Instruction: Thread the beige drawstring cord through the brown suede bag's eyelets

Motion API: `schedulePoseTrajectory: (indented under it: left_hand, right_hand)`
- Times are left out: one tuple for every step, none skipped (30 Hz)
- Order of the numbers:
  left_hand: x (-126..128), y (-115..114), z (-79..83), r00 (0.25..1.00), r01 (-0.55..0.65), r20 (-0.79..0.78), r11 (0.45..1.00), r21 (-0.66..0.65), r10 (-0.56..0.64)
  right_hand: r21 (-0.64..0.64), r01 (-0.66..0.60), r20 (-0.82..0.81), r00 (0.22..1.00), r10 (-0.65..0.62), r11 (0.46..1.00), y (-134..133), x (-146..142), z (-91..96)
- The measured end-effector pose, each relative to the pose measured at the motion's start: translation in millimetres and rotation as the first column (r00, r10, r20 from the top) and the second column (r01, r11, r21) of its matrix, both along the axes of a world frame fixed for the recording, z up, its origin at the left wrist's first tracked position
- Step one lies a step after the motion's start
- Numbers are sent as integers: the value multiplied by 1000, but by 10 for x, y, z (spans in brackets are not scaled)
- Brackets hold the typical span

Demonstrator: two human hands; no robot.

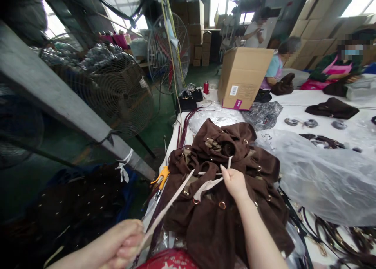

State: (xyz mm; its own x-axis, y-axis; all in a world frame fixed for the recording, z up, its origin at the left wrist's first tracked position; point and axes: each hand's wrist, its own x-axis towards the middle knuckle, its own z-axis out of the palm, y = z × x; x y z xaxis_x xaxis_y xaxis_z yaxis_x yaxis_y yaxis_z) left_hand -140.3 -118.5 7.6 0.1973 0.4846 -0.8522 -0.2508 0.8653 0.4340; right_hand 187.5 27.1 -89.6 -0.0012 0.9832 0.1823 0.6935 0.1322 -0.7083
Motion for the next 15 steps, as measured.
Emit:
schedulePoseTrajectory:
  left_hand:
    - [-220,-62,-25,994,-67,-77,996,58,72]
    - [-425,-103,-58,980,-129,-137,986,107,143]
    - [-597,-125,-98,965,-169,-176,975,144,194]
    - [-723,-136,-139,955,-189,-196,967,168,221]
    - [-794,-140,-179,953,-192,-201,964,184,228]
    - [-812,-141,-213,956,-174,-202,964,200,215]
    - [-783,-142,-242,960,-141,-209,965,222,188]
    - [-717,-143,-266,963,-98,-221,964,247,155]
    - [-631,-142,-287,964,-55,-237,961,273,122]
    - [-535,-139,-306,963,-14,-254,955,296,93]
    - [-443,-133,-326,961,18,-268,947,320,72]
    - [-362,-127,-346,959,42,-278,938,343,59]
    - [-296,-122,-363,959,59,-281,931,361,49]
    - [-246,-120,-376,962,66,-271,927,370,39]
    - [-211,-125,-382,971,59,-238,932,359,30]
  right_hand:
    - [-3,22,-5,1000,-22,1000,64,84,33]
    - [-2,30,-9,1000,-30,1000,106,131,83]
    - [3,29,-11,1000,-29,1000,124,141,147]
    - [10,24,-25,999,-24,1000,116,119,221]
    - [17,14,-53,999,-13,1000,85,76,301]
    - [20,0,-89,996,2,1000,34,24,386]
    - [21,-21,-123,992,23,1000,-34,-27,472]
    - [23,-45,-147,988,48,999,-111,-67,559]
    - [26,-70,-149,986,73,997,-194,-90,643]
    - [28,-89,-124,988,92,996,-275,-95,724]
    - [32,-94,-73,993,96,995,-353,-83,798]
    - [42,-74,-6,997,74,996,-425,-58,862]
    - [51,-29,75,997,25,998,-490,-24,915]
    - [58,34,161,986,-43,998,-549,13,954]
    - [72,103,241,963,-118,992,-603,47,982]
